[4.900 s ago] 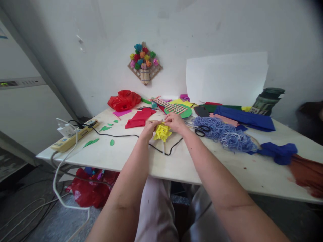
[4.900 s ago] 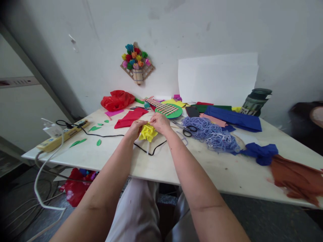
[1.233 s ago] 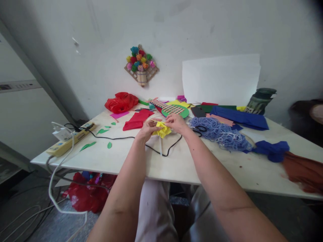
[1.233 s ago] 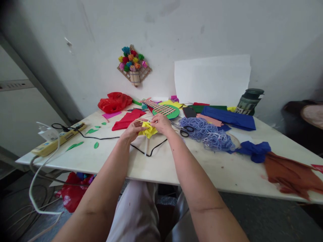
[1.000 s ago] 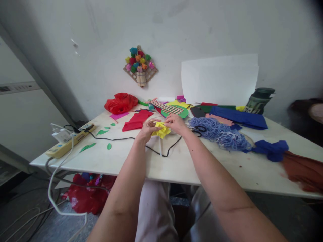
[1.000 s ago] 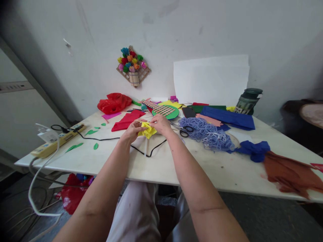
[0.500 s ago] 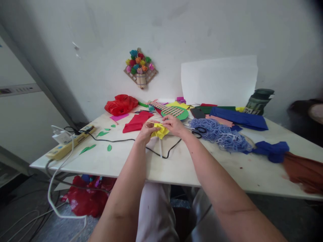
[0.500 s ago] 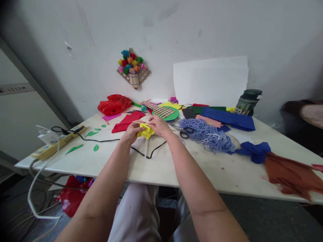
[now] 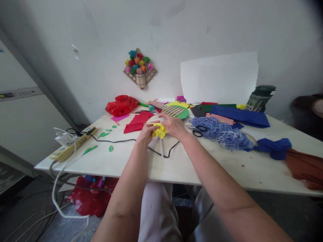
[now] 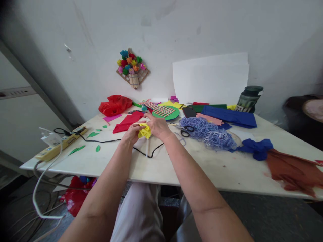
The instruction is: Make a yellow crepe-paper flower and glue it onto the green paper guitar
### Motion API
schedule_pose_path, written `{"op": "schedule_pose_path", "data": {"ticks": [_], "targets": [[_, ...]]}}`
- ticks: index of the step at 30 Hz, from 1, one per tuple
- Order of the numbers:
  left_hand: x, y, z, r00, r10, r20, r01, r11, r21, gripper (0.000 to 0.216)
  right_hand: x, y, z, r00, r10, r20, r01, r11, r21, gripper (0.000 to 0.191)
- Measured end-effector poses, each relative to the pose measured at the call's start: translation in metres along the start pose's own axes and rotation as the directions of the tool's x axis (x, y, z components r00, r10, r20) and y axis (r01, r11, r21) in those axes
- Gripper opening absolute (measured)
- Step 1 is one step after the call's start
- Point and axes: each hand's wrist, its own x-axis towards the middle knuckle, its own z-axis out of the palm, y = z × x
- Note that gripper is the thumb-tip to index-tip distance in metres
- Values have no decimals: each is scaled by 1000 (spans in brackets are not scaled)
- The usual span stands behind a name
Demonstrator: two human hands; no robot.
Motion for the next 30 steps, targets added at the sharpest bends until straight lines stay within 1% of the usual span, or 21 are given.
{"op": "schedule_pose_path", "data": {"ticks": [4,7,9,12,15,23,30], "targets": [[-1,2,0,1000,18,-7,-18,1000,-1,41,-2,4,6,999,-16,-41,15,1000,-15,26],[-2,3,0,999,52,-6,-52,998,23,42,-3,10,10,997,32,-74,-32,999,1,25],[-2,3,0,998,68,-4,-68,997,30,42,-3,13,12,991,75,-112,-71,997,37,24],[-2,3,0,997,82,0,-82,996,35,42,-3,16,13,981,104,-162,-88,991,102,20],[-2,3,-2,996,92,1,-92,995,31,42,-3,17,13,982,111,-153,-92,988,124,15],[-2,5,-4,994,109,-15,-108,994,21,42,-6,25,7,980,124,-155,-101,984,148,15],[0,3,-8,991,130,-11,-130,990,47,44,-9,38,3,982,134,-130,-114,982,151,10]]}}
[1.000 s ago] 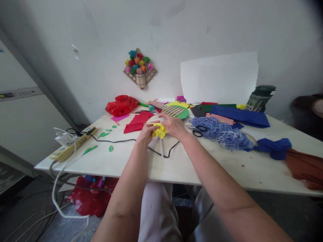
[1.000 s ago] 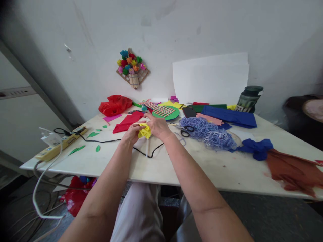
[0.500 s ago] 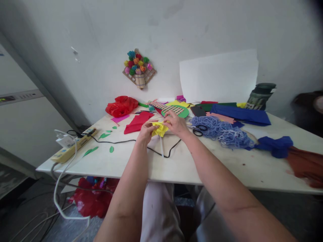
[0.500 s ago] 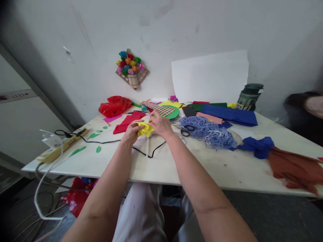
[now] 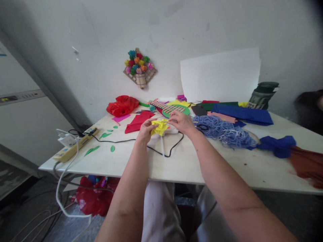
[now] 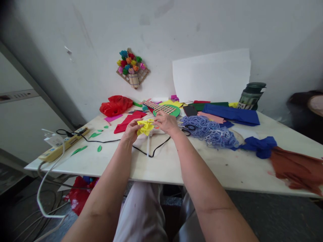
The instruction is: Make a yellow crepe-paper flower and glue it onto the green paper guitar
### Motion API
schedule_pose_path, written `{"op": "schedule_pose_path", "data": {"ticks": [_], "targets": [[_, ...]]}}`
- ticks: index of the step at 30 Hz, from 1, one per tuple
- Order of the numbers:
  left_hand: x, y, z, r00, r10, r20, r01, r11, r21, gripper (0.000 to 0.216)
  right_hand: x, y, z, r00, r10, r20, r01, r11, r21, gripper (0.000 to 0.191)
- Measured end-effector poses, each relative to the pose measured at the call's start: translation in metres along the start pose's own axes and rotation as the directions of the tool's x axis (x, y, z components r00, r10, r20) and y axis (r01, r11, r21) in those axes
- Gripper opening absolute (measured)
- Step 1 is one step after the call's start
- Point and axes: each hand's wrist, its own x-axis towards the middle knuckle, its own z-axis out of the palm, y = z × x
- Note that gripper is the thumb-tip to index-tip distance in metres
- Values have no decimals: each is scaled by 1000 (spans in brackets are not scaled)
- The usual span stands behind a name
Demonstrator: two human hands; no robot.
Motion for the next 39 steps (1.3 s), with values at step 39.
{"op": "schedule_pose_path", "data": {"ticks": [39], "targets": [[1,0,-4,1000,16,3,-16,999,-30,45,-2,11,-9,979,199,45,-202,977,66,18]]}}
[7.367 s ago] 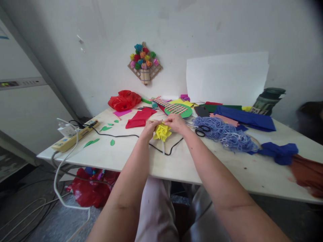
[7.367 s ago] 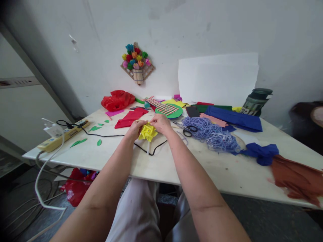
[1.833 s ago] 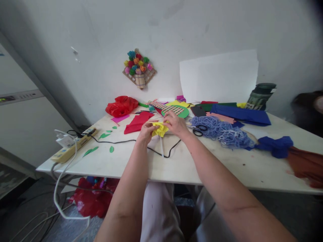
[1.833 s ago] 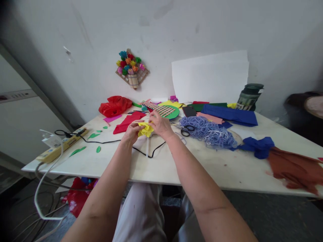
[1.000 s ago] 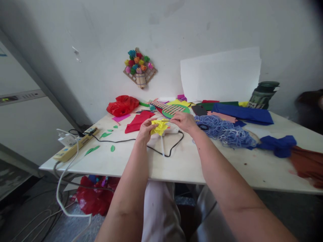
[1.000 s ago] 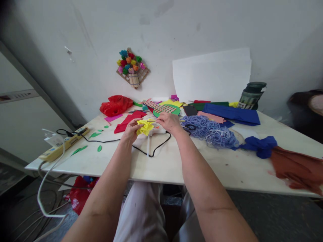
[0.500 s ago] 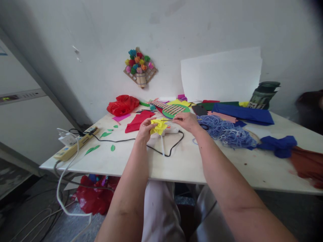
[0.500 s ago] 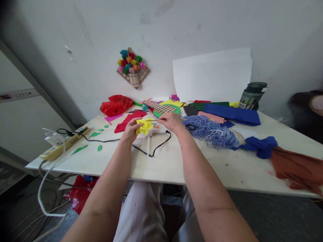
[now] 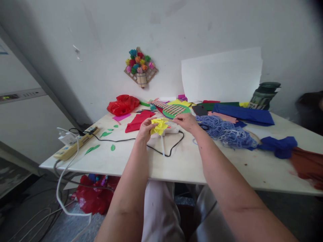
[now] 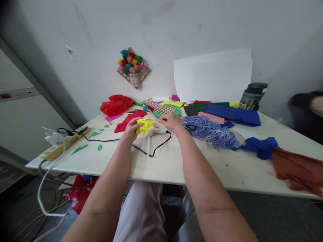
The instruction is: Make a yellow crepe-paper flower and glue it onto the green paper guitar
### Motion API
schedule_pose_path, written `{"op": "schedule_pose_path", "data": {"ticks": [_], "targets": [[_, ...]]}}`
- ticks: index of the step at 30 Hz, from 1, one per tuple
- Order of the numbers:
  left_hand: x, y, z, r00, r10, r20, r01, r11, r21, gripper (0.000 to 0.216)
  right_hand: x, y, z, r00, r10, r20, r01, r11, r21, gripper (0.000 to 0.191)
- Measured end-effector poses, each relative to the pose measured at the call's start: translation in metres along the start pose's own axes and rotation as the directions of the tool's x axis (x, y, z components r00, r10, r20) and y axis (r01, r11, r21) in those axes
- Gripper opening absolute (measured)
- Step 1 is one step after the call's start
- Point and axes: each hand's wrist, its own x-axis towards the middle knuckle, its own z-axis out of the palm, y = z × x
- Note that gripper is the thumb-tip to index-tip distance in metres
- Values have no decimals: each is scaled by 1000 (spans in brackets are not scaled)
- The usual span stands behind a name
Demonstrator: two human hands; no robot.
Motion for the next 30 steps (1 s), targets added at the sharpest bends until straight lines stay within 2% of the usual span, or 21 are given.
{"op": "schedule_pose_path", "data": {"ticks": [7,11,14,17,20,24,27,30], "targets": [[2,-1,-2,999,39,-19,-40,998,-38,41,1,9,-1,1000,17,9,-17,999,41,18],[4,0,-4,996,61,-70,-66,996,-68,40,1,22,-5,997,82,13,-83,995,46,17],[5,0,-5,991,79,-108,-90,991,-102,39,-1,27,-5,978,204,49,-200,977,-75,21],[5,0,-6,987,98,-123,-114,985,-128,37,-3,29,1,931,353,88,-318,906,-279,23],[5,-1,-6,986,100,-135,-119,983,-141,35,-5,29,9,880,449,152,-353,835,-423,23],[5,-1,-7,981,82,-173,-116,974,-192,36,-7,29,16,831,506,232,-354,802,-481,22],[5,0,-6,979,71,-192,-113,970,-217,36,-8,27,17,851,463,247,-298,814,-499,24],[5,0,-6,975,60,-216,-110,966,-232,35,-9,21,18,925,335,181,-212,848,-486,31]]}}
